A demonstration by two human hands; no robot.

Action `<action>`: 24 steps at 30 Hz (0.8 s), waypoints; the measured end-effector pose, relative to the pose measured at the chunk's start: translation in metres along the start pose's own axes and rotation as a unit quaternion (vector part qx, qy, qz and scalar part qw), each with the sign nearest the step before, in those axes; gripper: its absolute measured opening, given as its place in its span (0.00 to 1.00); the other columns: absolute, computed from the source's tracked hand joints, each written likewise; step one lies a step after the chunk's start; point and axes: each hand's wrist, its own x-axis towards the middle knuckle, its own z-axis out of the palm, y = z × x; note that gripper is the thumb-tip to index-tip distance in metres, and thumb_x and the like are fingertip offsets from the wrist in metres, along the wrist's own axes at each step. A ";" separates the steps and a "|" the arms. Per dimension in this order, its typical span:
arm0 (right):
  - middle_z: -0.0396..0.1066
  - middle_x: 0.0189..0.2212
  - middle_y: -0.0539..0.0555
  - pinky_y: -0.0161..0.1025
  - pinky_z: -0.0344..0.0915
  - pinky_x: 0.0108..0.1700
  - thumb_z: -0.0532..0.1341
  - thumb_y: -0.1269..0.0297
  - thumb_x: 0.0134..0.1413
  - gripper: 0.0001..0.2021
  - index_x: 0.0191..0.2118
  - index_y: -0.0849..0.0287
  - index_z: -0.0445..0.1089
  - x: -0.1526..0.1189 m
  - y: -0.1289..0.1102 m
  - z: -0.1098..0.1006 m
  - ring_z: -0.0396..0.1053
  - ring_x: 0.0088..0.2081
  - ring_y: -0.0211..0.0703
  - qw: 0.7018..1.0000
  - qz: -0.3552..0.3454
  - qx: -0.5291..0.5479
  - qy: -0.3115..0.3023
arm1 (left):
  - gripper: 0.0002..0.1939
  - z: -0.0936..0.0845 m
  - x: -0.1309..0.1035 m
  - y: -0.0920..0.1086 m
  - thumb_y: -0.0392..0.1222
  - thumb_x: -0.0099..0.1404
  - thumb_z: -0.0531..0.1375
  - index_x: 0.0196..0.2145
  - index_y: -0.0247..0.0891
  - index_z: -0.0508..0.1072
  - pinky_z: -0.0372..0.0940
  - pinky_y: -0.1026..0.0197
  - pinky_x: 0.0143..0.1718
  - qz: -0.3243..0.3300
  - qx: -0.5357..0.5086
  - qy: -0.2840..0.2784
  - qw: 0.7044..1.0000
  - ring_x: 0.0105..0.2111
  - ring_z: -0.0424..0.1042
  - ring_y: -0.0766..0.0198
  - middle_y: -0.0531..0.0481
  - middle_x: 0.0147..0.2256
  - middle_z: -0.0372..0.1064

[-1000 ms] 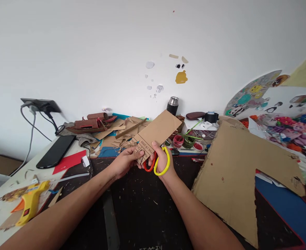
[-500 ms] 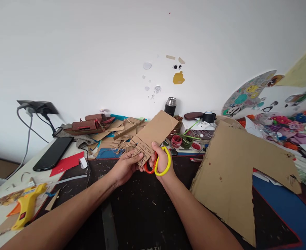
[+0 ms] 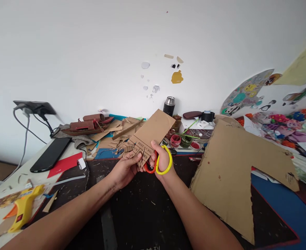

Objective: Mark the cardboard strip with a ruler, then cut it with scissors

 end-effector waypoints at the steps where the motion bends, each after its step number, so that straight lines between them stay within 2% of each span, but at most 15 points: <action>1: 0.58 0.09 0.45 0.36 0.61 0.13 0.74 0.38 0.51 0.31 0.18 0.52 0.58 0.000 0.000 0.000 0.59 0.11 0.38 1.000 0.007 0.002 0.002 | 0.21 0.000 0.000 0.000 0.53 0.59 0.80 0.37 0.34 0.81 0.70 0.64 0.30 0.001 0.000 0.003 1.000 0.27 0.72 0.66 0.48 0.31 0.76; 5: 0.58 0.09 0.45 0.37 0.62 0.14 0.74 0.37 0.49 0.32 0.17 0.52 0.58 0.001 -0.001 -0.002 0.58 0.11 0.38 0.999 0.033 0.002 -0.003 | 0.21 -0.001 0.000 -0.002 0.53 0.60 0.80 0.38 0.35 0.81 0.70 0.64 0.30 0.004 -0.004 0.009 1.000 0.27 0.72 0.66 0.48 0.32 0.77; 7: 0.57 0.09 0.46 0.37 0.63 0.14 0.74 0.35 0.50 0.33 0.17 0.52 0.57 0.003 -0.005 -0.004 0.58 0.11 0.38 0.999 0.035 0.007 0.002 | 0.21 0.001 -0.003 -0.005 0.52 0.58 0.81 0.36 0.36 0.80 0.73 0.63 0.33 0.002 -0.023 0.012 1.000 0.29 0.74 0.65 0.49 0.33 0.77; 9: 0.56 0.09 0.45 0.36 0.61 0.14 0.73 0.35 0.51 0.35 0.16 0.52 0.54 0.007 -0.012 -0.006 0.58 0.12 0.38 0.999 0.018 0.018 0.035 | 0.21 0.007 -0.008 -0.008 0.50 0.56 0.82 0.33 0.38 0.78 0.76 0.60 0.43 -0.008 -0.046 0.004 0.999 0.35 0.79 0.61 0.49 0.34 0.78; 11: 0.56 0.11 0.43 0.33 0.56 0.14 0.76 0.41 0.51 0.33 0.18 0.53 0.55 0.012 -0.019 -0.008 0.57 0.13 0.34 0.994 -0.037 0.038 0.098 | 0.20 0.015 -0.013 -0.010 0.51 0.58 0.81 0.32 0.37 0.78 0.76 0.56 0.50 -0.034 -0.046 -0.030 0.998 0.41 0.82 0.57 0.46 0.36 0.80; 12: 0.56 0.12 0.43 0.32 0.54 0.14 0.77 0.42 0.50 0.33 0.19 0.53 0.54 0.013 -0.021 -0.008 0.56 0.13 0.33 0.989 -0.056 0.052 0.124 | 0.20 0.018 -0.015 -0.010 0.53 0.60 0.80 0.33 0.37 0.79 0.75 0.57 0.49 -0.043 -0.038 -0.045 0.997 0.41 0.82 0.57 0.45 0.36 0.81; 14: 0.58 0.13 0.43 0.31 0.52 0.14 0.77 0.44 0.49 0.31 0.21 0.54 0.56 0.014 -0.023 -0.008 0.56 0.13 0.32 0.987 -0.059 0.064 0.132 | 0.20 0.021 -0.016 -0.007 0.55 0.63 0.78 0.34 0.36 0.79 0.73 0.60 0.40 -0.040 -0.011 -0.053 0.998 0.34 0.81 0.60 0.45 0.33 0.80; 16: 0.58 0.13 0.43 0.31 0.53 0.14 0.77 0.44 0.50 0.31 0.21 0.53 0.55 0.014 -0.022 -0.008 0.56 0.13 0.33 0.991 -0.035 0.063 0.109 | 0.22 0.018 -0.015 -0.001 0.58 0.64 0.76 0.34 0.37 0.78 0.66 0.64 0.29 -0.035 0.044 -0.056 0.997 0.24 0.76 0.64 0.49 0.26 0.77; 18: 0.57 0.13 0.42 0.32 0.54 0.15 0.76 0.44 0.51 0.31 0.21 0.53 0.54 0.013 -0.022 -0.007 0.56 0.13 0.33 0.994 -0.021 0.060 0.087 | 0.24 0.012 -0.012 0.008 0.63 0.65 0.74 0.35 0.37 0.77 0.57 0.64 0.22 -0.049 0.123 -0.078 0.988 0.18 0.71 0.65 0.51 0.22 0.74; 20: 0.57 0.13 0.41 0.30 0.52 0.15 0.77 0.46 0.50 0.30 0.23 0.54 0.56 0.012 -0.024 -0.008 0.56 0.13 0.32 0.993 -0.033 0.063 0.093 | 0.25 0.007 -0.011 0.018 0.66 0.68 0.70 0.36 0.38 0.76 0.54 0.64 0.21 -0.066 0.195 -0.106 0.973 0.16 0.68 0.66 0.51 0.21 0.73; 24: 0.57 0.13 0.40 0.29 0.53 0.15 0.79 0.49 0.47 0.29 0.24 0.54 0.57 0.012 -0.031 -0.009 0.55 0.13 0.30 0.991 -0.043 0.083 0.099 | 0.19 -0.005 -0.011 0.042 0.61 0.71 0.67 0.42 0.43 0.73 0.61 0.61 0.24 -0.091 0.322 -0.149 0.930 0.21 0.72 0.62 0.51 0.27 0.78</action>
